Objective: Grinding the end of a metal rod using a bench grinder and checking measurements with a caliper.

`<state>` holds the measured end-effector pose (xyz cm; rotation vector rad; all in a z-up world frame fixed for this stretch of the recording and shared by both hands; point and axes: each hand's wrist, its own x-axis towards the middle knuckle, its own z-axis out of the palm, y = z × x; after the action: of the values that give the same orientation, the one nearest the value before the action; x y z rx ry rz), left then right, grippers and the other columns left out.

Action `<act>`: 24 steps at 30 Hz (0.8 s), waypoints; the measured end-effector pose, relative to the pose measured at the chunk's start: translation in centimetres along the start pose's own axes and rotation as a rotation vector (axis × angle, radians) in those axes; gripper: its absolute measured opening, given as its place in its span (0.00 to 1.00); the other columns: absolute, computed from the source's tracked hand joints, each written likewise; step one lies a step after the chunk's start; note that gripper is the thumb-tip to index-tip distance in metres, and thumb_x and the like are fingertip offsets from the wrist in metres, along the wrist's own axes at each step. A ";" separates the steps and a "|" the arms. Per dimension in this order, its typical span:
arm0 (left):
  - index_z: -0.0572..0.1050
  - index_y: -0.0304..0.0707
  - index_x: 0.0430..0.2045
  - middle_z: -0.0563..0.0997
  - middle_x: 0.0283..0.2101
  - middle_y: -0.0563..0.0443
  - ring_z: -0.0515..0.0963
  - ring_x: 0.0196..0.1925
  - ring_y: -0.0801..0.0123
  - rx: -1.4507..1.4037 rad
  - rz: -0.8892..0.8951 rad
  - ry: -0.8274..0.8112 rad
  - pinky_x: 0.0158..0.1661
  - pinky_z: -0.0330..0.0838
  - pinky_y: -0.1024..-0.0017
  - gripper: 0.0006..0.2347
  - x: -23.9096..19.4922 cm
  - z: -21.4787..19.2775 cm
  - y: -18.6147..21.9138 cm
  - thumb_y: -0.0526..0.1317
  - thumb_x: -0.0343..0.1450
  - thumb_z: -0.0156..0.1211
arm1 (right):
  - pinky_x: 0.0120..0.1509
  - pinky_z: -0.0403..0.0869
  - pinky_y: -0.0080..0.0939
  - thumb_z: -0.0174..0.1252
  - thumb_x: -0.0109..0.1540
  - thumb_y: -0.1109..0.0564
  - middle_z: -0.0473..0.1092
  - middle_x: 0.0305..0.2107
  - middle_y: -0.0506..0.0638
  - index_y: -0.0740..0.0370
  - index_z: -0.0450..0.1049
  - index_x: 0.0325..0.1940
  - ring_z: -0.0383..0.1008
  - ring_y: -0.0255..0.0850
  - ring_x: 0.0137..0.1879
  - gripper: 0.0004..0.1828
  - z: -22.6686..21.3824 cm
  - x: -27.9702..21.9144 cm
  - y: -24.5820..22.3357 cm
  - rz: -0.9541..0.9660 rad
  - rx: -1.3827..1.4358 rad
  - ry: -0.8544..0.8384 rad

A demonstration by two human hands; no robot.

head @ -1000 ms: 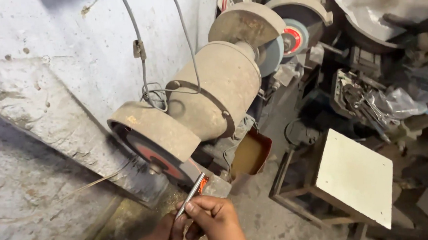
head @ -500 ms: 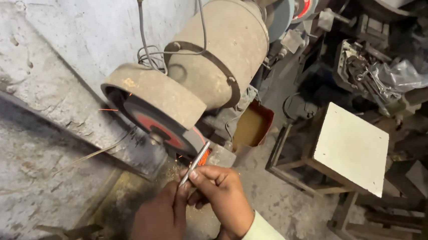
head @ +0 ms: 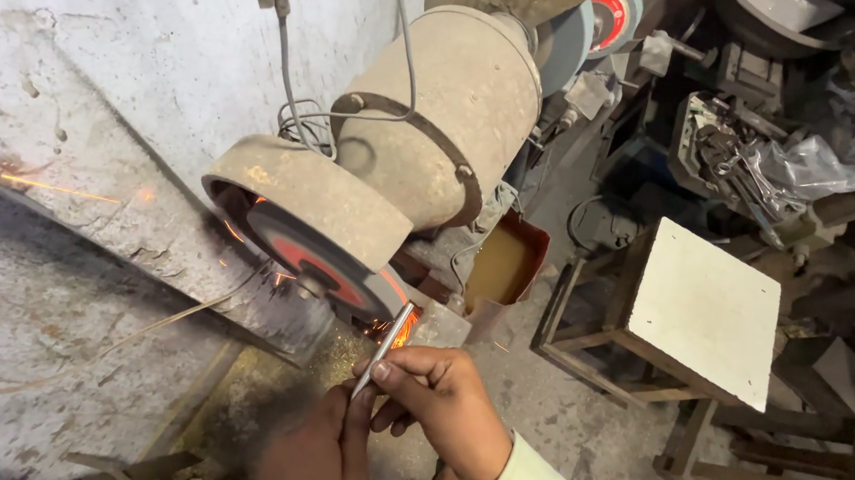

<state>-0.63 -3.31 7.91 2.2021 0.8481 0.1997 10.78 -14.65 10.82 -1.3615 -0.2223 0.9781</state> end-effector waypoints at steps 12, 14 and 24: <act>0.80 0.53 0.42 0.82 0.21 0.38 0.83 0.26 0.40 0.031 -0.058 -0.044 0.28 0.72 0.46 0.13 1.0 -1.1 1.8 0.51 0.71 0.51 | 0.32 0.71 0.33 0.56 0.66 0.56 0.78 0.26 0.47 0.67 0.83 0.46 0.75 0.33 0.27 0.14 1.1 0.0 0.0 0.010 0.090 0.146; 0.80 0.53 0.42 0.82 0.21 0.38 0.83 0.26 0.40 0.027 -0.092 -0.061 0.28 0.72 0.46 0.13 1.0 -1.0 1.6 0.51 0.72 0.52 | 0.32 0.71 0.32 0.56 0.66 0.56 0.79 0.26 0.47 0.66 0.83 0.46 0.74 0.32 0.27 0.14 1.0 0.1 0.0 -0.002 0.070 0.127; 0.81 0.48 0.38 0.81 0.19 0.38 0.85 0.24 0.44 -0.024 -0.058 -0.012 0.27 0.73 0.50 0.10 -0.2 0.0 0.2 0.47 0.71 0.55 | 0.33 0.71 0.31 0.57 0.66 0.56 0.79 0.28 0.47 0.67 0.82 0.44 0.75 0.31 0.29 0.13 0.1 0.3 0.5 0.007 0.014 0.012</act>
<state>-0.67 -3.51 8.05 2.1514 0.8980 0.1676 10.65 -14.44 10.26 -1.3560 -0.2014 0.9749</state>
